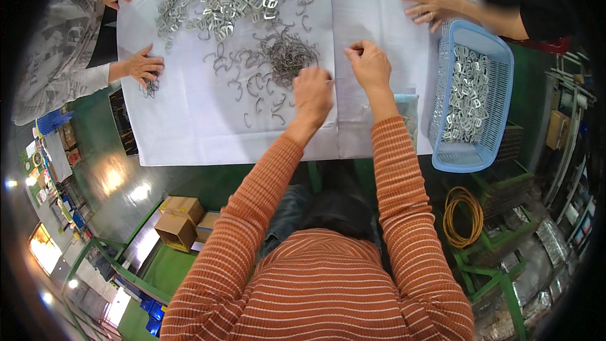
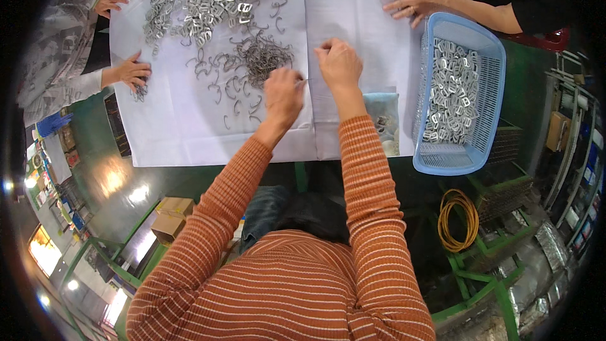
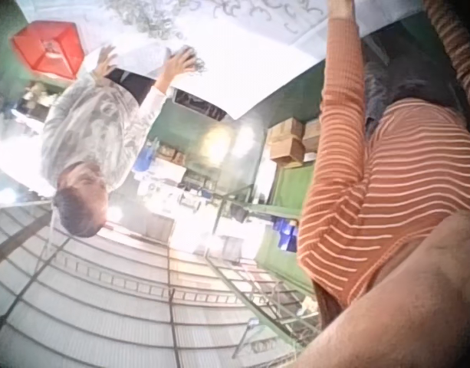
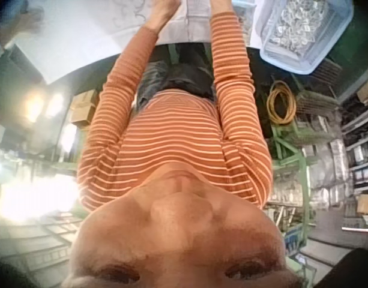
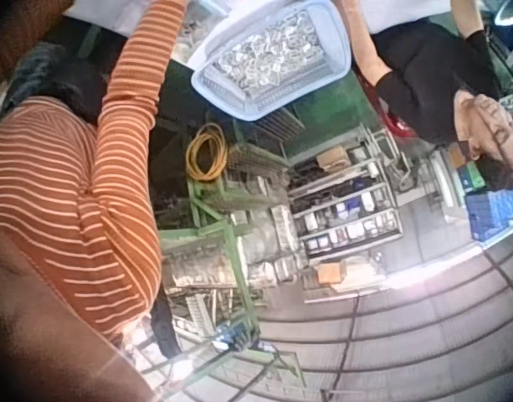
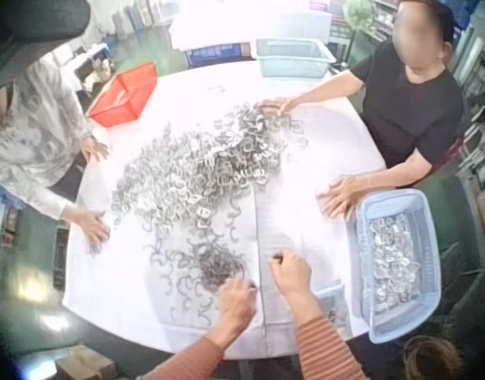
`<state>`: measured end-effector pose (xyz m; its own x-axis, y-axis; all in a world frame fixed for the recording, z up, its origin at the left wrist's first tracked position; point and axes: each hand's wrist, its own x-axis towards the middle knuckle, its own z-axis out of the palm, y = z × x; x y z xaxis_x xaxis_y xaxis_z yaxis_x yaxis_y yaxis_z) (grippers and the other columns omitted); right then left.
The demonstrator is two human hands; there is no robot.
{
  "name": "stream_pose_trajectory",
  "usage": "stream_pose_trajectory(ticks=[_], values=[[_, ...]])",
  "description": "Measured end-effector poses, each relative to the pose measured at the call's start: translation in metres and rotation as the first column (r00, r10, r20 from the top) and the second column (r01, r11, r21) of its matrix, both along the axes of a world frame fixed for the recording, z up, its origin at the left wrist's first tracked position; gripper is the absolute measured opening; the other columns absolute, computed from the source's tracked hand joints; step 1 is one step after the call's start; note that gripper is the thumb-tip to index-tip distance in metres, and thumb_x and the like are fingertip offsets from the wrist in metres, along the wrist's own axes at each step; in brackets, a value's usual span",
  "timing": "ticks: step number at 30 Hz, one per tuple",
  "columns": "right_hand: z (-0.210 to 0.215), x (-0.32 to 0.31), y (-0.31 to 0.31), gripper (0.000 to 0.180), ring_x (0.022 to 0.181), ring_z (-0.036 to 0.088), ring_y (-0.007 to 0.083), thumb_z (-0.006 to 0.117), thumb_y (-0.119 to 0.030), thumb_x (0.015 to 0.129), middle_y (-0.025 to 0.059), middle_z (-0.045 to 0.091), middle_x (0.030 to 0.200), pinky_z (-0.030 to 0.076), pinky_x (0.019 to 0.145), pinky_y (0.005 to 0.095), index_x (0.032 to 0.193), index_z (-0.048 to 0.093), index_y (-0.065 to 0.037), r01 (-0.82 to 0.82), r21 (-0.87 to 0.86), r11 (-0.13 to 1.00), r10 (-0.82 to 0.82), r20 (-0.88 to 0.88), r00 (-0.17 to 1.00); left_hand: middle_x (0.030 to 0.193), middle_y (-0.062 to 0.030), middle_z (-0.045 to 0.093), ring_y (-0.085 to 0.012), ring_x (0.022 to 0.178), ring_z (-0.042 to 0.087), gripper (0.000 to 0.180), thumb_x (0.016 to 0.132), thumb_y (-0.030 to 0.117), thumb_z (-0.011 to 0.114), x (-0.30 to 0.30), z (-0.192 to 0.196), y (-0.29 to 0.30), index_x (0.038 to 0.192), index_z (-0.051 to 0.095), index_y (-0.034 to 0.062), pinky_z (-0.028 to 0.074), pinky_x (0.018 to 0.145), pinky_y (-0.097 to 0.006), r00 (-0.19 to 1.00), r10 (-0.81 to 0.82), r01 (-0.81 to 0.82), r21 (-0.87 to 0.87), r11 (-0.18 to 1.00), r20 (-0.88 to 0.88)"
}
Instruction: The person sorts small metal hardware components on a white-covered table, separating buckles from hooks by hand. The person places sorted buckles into a blue basket while hooks remain on the table. Coworkers are also sorting parts at the same table.
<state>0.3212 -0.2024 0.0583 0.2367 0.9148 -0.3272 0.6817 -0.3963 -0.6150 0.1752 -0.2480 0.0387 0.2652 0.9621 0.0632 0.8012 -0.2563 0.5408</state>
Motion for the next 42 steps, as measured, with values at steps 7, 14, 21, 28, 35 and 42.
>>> stream_pose_trajectory(ticks=[7, 14, 21, 28, 35, 42], values=[[-0.038, -0.01, 0.001, 0.025, 0.085, 0.061, 0.028, 0.063, -0.029, 0.078, 0.0109, 0.061, 0.094, 0.043, 0.075, 0.0399, 0.092, 0.061, -0.008, 0.041, -0.092, 0.995, -0.003, 0.378, 0.926, 0.095, -0.0106, 0.054, -0.0284, 0.092, 0.049, 0.021, 0.08, 0.009, 0.054, -0.102, 0.011, 0.002, 0.101, 0.057, 0.0062, 0.039, 0.081, -0.039, 0.904, 0.421, -0.417, 0.067, 0.907, -0.073], [-0.004, 0.004, -0.029, 0.019, 0.086, 0.06, 0.0278, 0.062, -0.024, 0.079, 0.01, 0.06, 0.095, 0.042, 0.077, 0.0403, 0.09, 0.061, -0.008, -0.01, 0.012, 1.0, 0.007, 0.235, 0.972, 0.098, -0.0105, 0.055, -0.0279, 0.094, 0.049, 0.024, 0.079, 0.007, 0.053, -0.113, 0.011, 0.0, 0.103, 0.056, 0.0041, 0.039, 0.083, -0.038, 0.873, 0.487, -0.488, -0.024, 0.873, -0.022], [-0.034, 0.012, -0.031, 0.021, 0.088, 0.057, 0.0296, 0.066, -0.023, 0.077, 0.0094, 0.057, 0.094, 0.043, 0.078, 0.04, 0.091, 0.06, -0.009, -0.218, -0.102, 0.971, 0.23, 0.126, 0.965, 0.105, -0.0118, 0.054, -0.0296, 0.101, 0.046, 0.025, 0.078, 0.005, 0.053, -0.13, 0.001, -0.012, 0.103, 0.056, 0.0032, 0.036, 0.089, -0.039, 0.85, 0.524, -0.524, -0.008, 0.851, 0.054], [-0.041, -0.069, 0.09, 0.042, 0.117, 0.042, 0.03, 0.053, -0.035, 0.086, 0.0113, 0.047, 0.125, 0.034, 0.097, 0.0434, 0.118, 0.048, -0.009, -0.4, 0.512, 0.76, 0.322, 0.238, 0.916, 0.136, -0.0165, 0.034, -0.035, 0.131, 0.022, 0.042, 0.088, 0.018, 0.047, -0.172, -0.04, 0.05, 0.127, 0.042, 0.0024, 0.019, 0.106, -0.044, 0.847, 0.53, -0.523, 0.232, 0.82, 0.033], [-0.08, -0.119, 0.048, 0.057, 0.131, 0.028, 0.024, 0.045, -0.04, 0.089, 0.0065, 0.033, 0.141, 0.016, 0.108, 0.0456, 0.136, 0.032, -0.011, -0.479, 0.437, 0.762, 0.298, 0.419, 0.857, 0.14, -0.014, 0.032, -0.0296, 0.134, 0.021, 0.046, 0.09, 0.021, 0.041, -0.17, -0.056, 0.056, 0.132, 0.037, 0.0022, 0.012, 0.109, -0.047, 0.979, 0.112, -0.09, 0.131, 0.987, -0.169], [-0.065, -0.223, 0.001, 0.048, 0.131, 0.029, 0.0241, 0.049, -0.037, 0.088, 0.0059, 0.038, 0.138, 0.016, 0.108, 0.0471, 0.131, 0.043, -0.015, -0.519, 0.457, 0.723, 0.579, 0.011, 0.816, 0.128, -0.0147, 0.043, -0.0316, 0.125, 0.035, 0.03, 0.086, 0.005, 0.044, -0.206, -0.036, 0.008, 0.115, 0.048, 0.0027, 0.027, 0.104, -0.042, 0.897, 0.238, -0.271, 0.039, 0.962, 0.374]])
